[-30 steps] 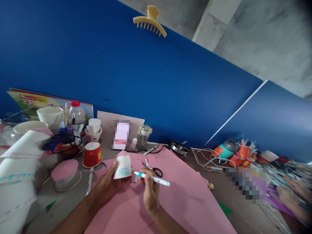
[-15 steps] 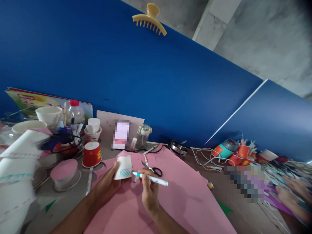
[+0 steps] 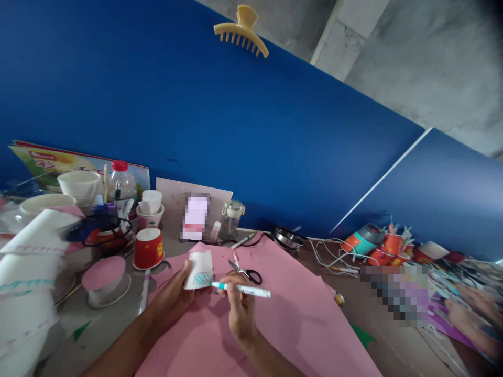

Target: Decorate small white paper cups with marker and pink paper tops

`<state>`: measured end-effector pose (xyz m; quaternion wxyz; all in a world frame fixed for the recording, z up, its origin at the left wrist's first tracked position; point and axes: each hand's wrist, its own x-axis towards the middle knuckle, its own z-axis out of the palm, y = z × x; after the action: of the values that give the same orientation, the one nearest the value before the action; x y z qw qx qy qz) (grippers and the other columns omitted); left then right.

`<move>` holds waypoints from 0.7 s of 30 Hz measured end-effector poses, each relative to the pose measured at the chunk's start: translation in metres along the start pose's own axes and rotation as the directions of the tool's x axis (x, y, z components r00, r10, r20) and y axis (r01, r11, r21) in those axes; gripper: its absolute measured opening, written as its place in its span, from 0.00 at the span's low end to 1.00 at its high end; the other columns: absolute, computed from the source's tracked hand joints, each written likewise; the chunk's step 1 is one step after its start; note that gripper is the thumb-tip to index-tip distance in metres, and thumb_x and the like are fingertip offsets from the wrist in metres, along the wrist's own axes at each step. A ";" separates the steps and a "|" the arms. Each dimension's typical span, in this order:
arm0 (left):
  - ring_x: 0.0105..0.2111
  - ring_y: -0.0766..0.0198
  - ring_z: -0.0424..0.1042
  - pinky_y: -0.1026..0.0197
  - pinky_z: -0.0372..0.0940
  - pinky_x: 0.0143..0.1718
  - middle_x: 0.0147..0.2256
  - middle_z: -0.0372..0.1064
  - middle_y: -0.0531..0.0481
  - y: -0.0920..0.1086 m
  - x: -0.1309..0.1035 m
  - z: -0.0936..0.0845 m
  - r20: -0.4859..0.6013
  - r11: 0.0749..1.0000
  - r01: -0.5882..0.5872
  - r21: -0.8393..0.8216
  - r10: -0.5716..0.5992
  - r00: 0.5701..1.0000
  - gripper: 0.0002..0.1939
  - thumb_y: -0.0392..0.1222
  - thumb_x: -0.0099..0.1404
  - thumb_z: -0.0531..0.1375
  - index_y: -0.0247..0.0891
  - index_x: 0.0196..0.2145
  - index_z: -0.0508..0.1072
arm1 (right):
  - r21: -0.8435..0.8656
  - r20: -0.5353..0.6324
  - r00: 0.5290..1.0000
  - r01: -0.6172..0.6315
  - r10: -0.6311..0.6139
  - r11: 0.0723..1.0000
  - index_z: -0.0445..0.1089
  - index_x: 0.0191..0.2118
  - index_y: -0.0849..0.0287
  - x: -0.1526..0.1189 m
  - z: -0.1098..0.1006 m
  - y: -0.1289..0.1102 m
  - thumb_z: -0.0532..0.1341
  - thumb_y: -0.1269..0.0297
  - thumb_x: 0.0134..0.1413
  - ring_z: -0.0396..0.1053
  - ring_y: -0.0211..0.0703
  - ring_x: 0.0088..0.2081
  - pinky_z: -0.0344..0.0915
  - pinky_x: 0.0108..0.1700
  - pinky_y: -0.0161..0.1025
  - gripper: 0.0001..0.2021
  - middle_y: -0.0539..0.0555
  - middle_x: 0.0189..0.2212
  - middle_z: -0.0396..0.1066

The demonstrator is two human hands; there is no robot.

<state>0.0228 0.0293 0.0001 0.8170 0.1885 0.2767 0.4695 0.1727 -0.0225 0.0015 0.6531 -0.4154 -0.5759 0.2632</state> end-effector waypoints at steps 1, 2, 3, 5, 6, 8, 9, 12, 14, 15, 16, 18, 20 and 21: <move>0.37 0.55 0.77 0.54 0.71 0.42 0.36 0.79 0.43 0.000 0.000 0.001 -0.012 1.000 0.001 -0.001 -0.001 1.000 0.14 0.46 0.68 0.58 0.34 0.43 0.76 | 0.010 -0.003 1.000 -0.014 0.014 1.000 0.71 0.32 0.57 -0.001 0.000 0.000 0.53 0.54 0.65 0.65 0.41 0.29 0.64 0.33 0.38 0.16 0.50 0.25 0.65; 0.37 0.54 0.77 0.54 0.72 0.42 0.36 0.79 0.43 0.001 0.000 0.001 -0.019 1.000 0.002 -0.002 -0.002 1.000 0.13 0.46 0.68 0.58 0.34 0.43 0.76 | 0.020 -0.010 0.999 -0.031 0.031 0.999 0.71 0.32 0.57 -0.001 0.000 0.001 0.53 0.53 0.65 0.65 0.40 0.28 0.64 0.33 0.38 0.17 0.50 0.24 0.65; 0.37 0.54 0.77 0.54 0.72 0.41 0.36 0.79 0.42 0.000 0.000 0.000 -0.019 1.000 0.002 -0.002 -0.002 1.000 0.14 0.46 0.68 0.58 0.34 0.44 0.76 | 0.030 -0.022 0.999 -0.049 0.049 0.998 0.71 0.33 0.57 -0.002 0.000 0.002 0.53 0.52 0.65 0.65 0.40 0.27 0.64 0.32 0.38 0.17 0.49 0.24 0.65; 0.37 0.54 0.77 0.53 0.72 0.42 0.38 0.79 0.41 0.000 0.001 -0.001 -0.007 1.000 -0.001 -0.003 0.001 1.000 0.14 0.46 0.67 0.59 0.34 0.45 0.76 | 0.047 -0.054 0.995 -0.084 0.086 0.995 0.71 0.33 0.57 -0.002 0.000 0.003 0.53 0.51 0.65 0.65 0.39 0.26 0.64 0.32 0.38 0.17 0.49 0.23 0.65; 0.37 0.54 0.78 0.52 0.72 0.42 0.38 0.79 0.41 0.000 0.001 -0.003 0.001 1.000 -0.002 -0.003 0.002 1.000 0.14 0.46 0.67 0.60 0.34 0.45 0.76 | 0.052 -0.067 0.993 -0.095 0.098 0.994 0.71 0.34 0.57 -0.002 0.000 0.004 0.53 0.50 0.65 0.65 0.39 0.26 0.65 0.31 0.37 0.17 0.49 0.23 0.66; 0.37 0.53 0.78 0.52 0.72 0.42 0.38 0.79 0.40 -0.001 0.002 -0.004 0.019 1.000 -0.001 0.005 0.001 1.000 0.15 0.47 0.67 0.60 0.34 0.45 0.75 | 0.055 -0.079 0.991 -0.101 0.105 0.993 0.71 0.34 0.57 -0.002 0.001 0.005 0.54 0.50 0.64 0.65 0.40 0.26 0.65 0.31 0.38 0.18 0.49 0.23 0.66; 0.37 0.53 0.78 0.52 0.72 0.42 0.37 0.79 0.39 -0.001 0.002 -0.004 0.029 1.000 0.003 0.012 -0.003 1.000 0.16 0.47 0.66 0.60 0.33 0.45 0.75 | 0.053 -0.078 0.992 -0.098 0.102 0.994 0.71 0.34 0.57 -0.001 0.001 0.005 0.54 0.49 0.64 0.66 0.40 0.26 0.65 0.31 0.38 0.18 0.49 0.23 0.67; 0.37 0.53 0.77 0.53 0.72 0.42 0.37 0.79 0.40 -0.002 0.003 -0.004 0.053 1.000 -0.009 0.019 0.008 0.999 0.15 0.47 0.66 0.60 0.32 0.44 0.76 | 0.038 -0.070 0.995 -0.073 0.075 0.997 0.72 0.35 0.57 0.000 0.001 0.003 0.54 0.49 0.64 0.66 0.39 0.26 0.66 0.30 0.38 0.18 0.50 0.25 0.68; 0.38 0.53 0.77 0.53 0.72 0.42 0.37 0.79 0.41 -0.002 0.003 -0.004 0.077 1.000 -0.014 0.018 0.013 0.997 0.15 0.47 0.68 0.59 0.32 0.43 0.76 | 0.032 -0.067 0.996 -0.063 0.066 0.997 0.72 0.34 0.57 0.000 0.001 0.002 0.54 0.50 0.64 0.66 0.39 0.26 0.66 0.30 0.38 0.17 0.50 0.25 0.68; 0.38 0.53 0.77 0.53 0.72 0.42 0.37 0.79 0.41 -0.002 0.003 -0.005 0.085 1.000 -0.014 0.019 0.013 0.996 0.15 0.47 0.68 0.58 0.32 0.43 0.76 | 0.032 -0.067 0.996 -0.062 0.064 0.998 0.72 0.34 0.57 0.001 0.002 0.001 0.54 0.50 0.64 0.66 0.39 0.26 0.66 0.30 0.38 0.17 0.50 0.25 0.68; 0.38 0.54 0.77 0.53 0.72 0.42 0.37 0.79 0.41 -0.003 0.003 -0.005 0.087 1.000 -0.018 0.021 0.016 0.996 0.16 0.47 0.68 0.58 0.32 0.43 0.76 | 0.032 -0.068 0.995 -0.064 0.066 0.997 0.72 0.34 0.57 0.001 0.002 0.001 0.54 0.51 0.64 0.66 0.39 0.26 0.66 0.30 0.38 0.17 0.50 0.25 0.68; 0.38 0.54 0.77 0.53 0.72 0.43 0.38 0.78 0.40 -0.003 0.003 -0.006 0.090 1.000 -0.020 0.023 0.018 0.996 0.16 0.48 0.68 0.58 0.32 0.44 0.76 | 0.035 -0.069 0.995 -0.068 0.070 0.997 0.72 0.35 0.57 0.001 0.002 0.001 0.54 0.51 0.64 0.67 0.40 0.26 0.66 0.30 0.38 0.17 0.50 0.25 0.68; 0.39 0.54 0.77 0.52 0.72 0.43 0.39 0.78 0.40 -0.003 0.003 -0.007 0.088 1.000 -0.019 0.013 0.018 0.996 0.15 0.47 0.67 0.60 0.32 0.44 0.76 | 0.031 -0.071 0.995 -0.067 0.069 0.997 0.72 0.35 0.57 0.001 0.002 0.002 0.54 0.52 0.64 0.67 0.39 0.26 0.66 0.30 0.38 0.16 0.50 0.25 0.68; 0.38 0.54 0.77 0.52 0.72 0.43 0.39 0.78 0.41 -0.003 0.003 -0.007 0.085 1.000 -0.014 0.007 0.013 0.996 0.15 0.47 0.66 0.60 0.33 0.44 0.76 | 0.029 -0.071 0.995 -0.067 0.069 0.997 0.72 0.34 0.57 0.001 0.002 0.003 0.54 0.53 0.64 0.67 0.39 0.26 0.66 0.30 0.38 0.16 0.50 0.25 0.68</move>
<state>0.0216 0.0312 -0.0079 0.8242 0.2134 0.2421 0.4654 0.1714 -0.0198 -0.0001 0.6694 -0.4354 -0.5340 0.2778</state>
